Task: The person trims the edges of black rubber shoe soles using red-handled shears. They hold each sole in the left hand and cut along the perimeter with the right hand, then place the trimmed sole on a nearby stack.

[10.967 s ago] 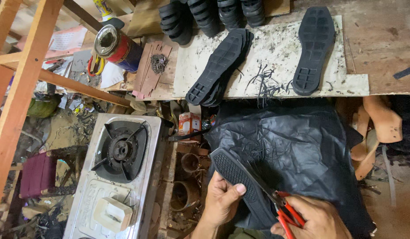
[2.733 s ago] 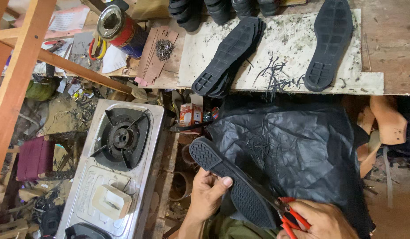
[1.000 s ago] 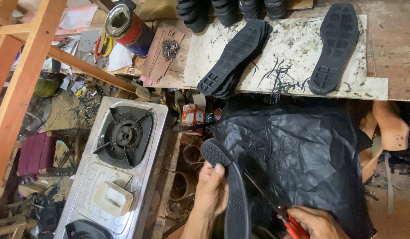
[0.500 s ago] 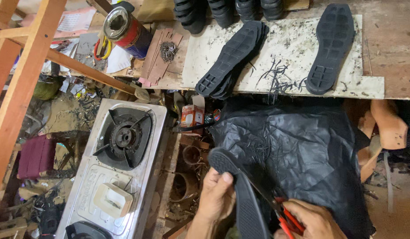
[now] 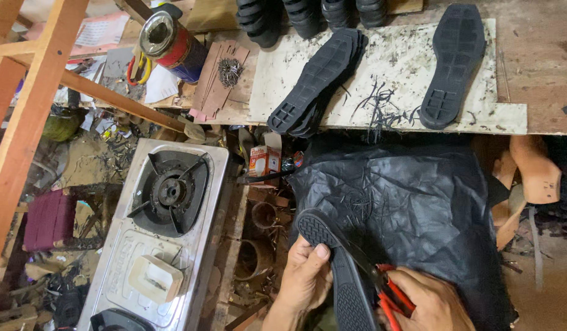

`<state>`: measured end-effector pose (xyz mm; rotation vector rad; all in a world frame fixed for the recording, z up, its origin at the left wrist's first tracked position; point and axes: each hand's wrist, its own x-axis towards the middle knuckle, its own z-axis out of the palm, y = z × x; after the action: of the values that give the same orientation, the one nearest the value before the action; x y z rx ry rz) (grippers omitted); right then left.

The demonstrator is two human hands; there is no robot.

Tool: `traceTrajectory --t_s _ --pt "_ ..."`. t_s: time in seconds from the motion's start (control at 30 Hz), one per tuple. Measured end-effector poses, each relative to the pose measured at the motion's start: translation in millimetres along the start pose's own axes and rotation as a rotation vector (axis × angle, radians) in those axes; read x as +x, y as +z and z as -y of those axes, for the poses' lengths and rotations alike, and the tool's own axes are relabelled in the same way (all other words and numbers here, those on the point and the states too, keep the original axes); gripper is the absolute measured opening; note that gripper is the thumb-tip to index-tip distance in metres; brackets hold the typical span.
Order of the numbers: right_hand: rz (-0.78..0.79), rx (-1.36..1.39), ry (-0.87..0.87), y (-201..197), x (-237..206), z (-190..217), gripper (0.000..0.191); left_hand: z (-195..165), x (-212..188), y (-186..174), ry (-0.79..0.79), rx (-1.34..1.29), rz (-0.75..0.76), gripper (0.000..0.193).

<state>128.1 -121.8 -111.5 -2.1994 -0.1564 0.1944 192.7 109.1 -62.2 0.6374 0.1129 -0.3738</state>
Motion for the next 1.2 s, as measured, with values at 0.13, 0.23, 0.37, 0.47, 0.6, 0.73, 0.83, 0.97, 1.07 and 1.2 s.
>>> traceTrajectory --t_s 0.13,0.23,0.37,0.47,0.6,0.73,0.83,0.97,1.07,1.2 --pt "0.046 0.011 0.176 -4.7 4.5 15.5 0.062 0.8 -1.4 -2.6 -0.012 -0.011 -0.006 0.041" --pt "0.047 0.011 0.206 -1.6 4.0 18.2 0.057 1.4 -3.0 -7.1 -0.002 -0.028 0.032 0.036" --pt "-0.004 0.002 0.098 1.0 1.1 15.7 0.054 2.4 -4.4 -7.7 -0.009 -0.024 0.013 0.034" --pt "-0.051 0.017 0.032 1.2 -0.3 11.1 0.057 1.6 -4.2 -5.4 -0.022 -0.013 -0.002 0.036" --pt "-0.032 0.030 0.036 2.0 -1.7 1.9 0.057 -1.9 -4.3 -4.5 -0.029 -0.010 0.007 0.036" --pt "0.053 0.099 0.103 4.2 -5.0 -5.2 0.055 -4.6 -4.5 -6.7 -0.032 0.010 0.010 0.037" --pt "0.024 0.101 0.105 5.4 -5.6 -6.7 0.054 -3.2 -4.4 -6.3 -0.027 0.026 0.009 0.039" --pt "0.051 0.072 0.100 0.3 -2.6 -5.0 0.062 -1.8 -3.0 -2.7 -0.023 0.028 0.016 0.041" --pt "0.090 0.120 0.101 -7.3 1.6 0.6 0.061 -5.5 0.5 -0.9 0.006 0.037 0.016 0.044" --pt "0.173 0.129 0.243 -18.2 8.8 11.1 0.065 -8.8 2.5 -1.0 -0.024 0.037 0.014 0.042"
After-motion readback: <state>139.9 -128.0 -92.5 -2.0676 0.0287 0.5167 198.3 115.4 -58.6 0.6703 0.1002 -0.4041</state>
